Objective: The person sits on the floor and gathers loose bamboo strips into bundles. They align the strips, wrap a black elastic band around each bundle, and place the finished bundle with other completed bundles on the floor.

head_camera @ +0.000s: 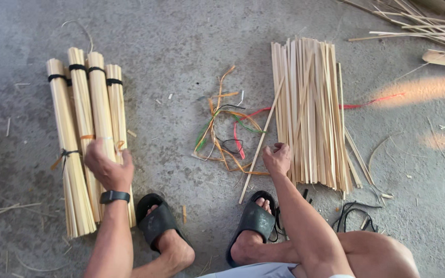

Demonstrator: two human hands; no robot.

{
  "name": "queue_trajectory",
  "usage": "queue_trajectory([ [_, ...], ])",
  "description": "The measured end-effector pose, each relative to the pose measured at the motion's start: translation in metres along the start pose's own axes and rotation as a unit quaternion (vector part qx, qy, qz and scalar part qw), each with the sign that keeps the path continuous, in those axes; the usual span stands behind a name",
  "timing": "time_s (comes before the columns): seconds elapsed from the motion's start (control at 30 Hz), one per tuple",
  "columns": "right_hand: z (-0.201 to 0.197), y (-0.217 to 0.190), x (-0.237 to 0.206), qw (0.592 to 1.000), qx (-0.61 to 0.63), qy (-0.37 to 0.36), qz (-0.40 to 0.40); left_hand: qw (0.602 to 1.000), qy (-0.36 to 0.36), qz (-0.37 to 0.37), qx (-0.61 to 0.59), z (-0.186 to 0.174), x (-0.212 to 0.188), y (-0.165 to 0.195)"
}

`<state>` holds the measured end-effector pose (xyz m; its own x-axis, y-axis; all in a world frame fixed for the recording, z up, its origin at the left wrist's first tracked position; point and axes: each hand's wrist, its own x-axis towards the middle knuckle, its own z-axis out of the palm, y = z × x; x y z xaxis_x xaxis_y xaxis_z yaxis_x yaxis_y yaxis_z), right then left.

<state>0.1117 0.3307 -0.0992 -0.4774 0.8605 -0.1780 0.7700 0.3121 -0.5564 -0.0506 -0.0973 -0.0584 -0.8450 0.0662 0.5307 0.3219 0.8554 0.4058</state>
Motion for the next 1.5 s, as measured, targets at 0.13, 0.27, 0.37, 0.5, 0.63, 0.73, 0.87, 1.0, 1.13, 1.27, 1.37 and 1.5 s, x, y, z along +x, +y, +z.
queue_trajectory([
  [0.13,0.010,0.006,0.010,0.970,-0.176,-0.158,0.054,0.987,-0.095,-0.014,-0.128,0.029,-0.017,0.048],
  [0.27,0.028,0.010,0.006,0.965,-0.159,-0.188,0.085,0.969,-0.183,-0.072,-0.149,0.048,-0.047,0.082],
  [0.37,0.027,0.017,0.017,0.981,-0.103,-0.142,0.086,0.950,-0.216,-0.055,-0.219,0.055,-0.059,0.089],
  [0.5,0.002,0.028,0.053,0.991,-0.084,-0.057,0.088,0.947,-0.222,-0.084,-0.215,0.061,-0.060,0.090],
  [0.63,-0.025,0.039,0.076,0.972,-0.231,-0.015,0.042,0.947,-0.219,-0.090,-0.219,0.060,-0.058,0.090],
  [0.73,-0.027,0.041,0.078,0.960,-0.278,-0.018,0.010,0.945,-0.240,-0.087,-0.203,0.057,-0.058,0.094],
  [0.87,-0.018,0.042,0.081,0.954,-0.296,-0.024,0.044,0.963,-0.220,0.038,-0.153,0.062,-0.066,0.118],
  [1.0,-0.024,0.048,0.094,0.953,-0.290,-0.052,0.068,0.893,-0.368,0.073,-0.248,0.066,-0.098,0.163],
  [1.13,-0.036,0.054,0.111,0.943,-0.317,-0.083,0.065,0.837,-0.465,0.075,-0.279,0.056,-0.119,0.183],
  [1.27,-0.031,0.057,0.115,0.937,-0.338,-0.069,0.057,0.819,-0.500,0.041,-0.278,0.056,-0.118,0.180],
  [1.37,-0.023,0.059,0.108,0.944,-0.323,-0.053,0.049,0.826,-0.503,0.041,-0.251,0.060,-0.119,0.180],
  [1.5,-0.020,0.057,0.103,0.947,-0.294,-0.083,0.096,0.817,-0.505,0.049,-0.274,0.063,-0.124,0.185],
])
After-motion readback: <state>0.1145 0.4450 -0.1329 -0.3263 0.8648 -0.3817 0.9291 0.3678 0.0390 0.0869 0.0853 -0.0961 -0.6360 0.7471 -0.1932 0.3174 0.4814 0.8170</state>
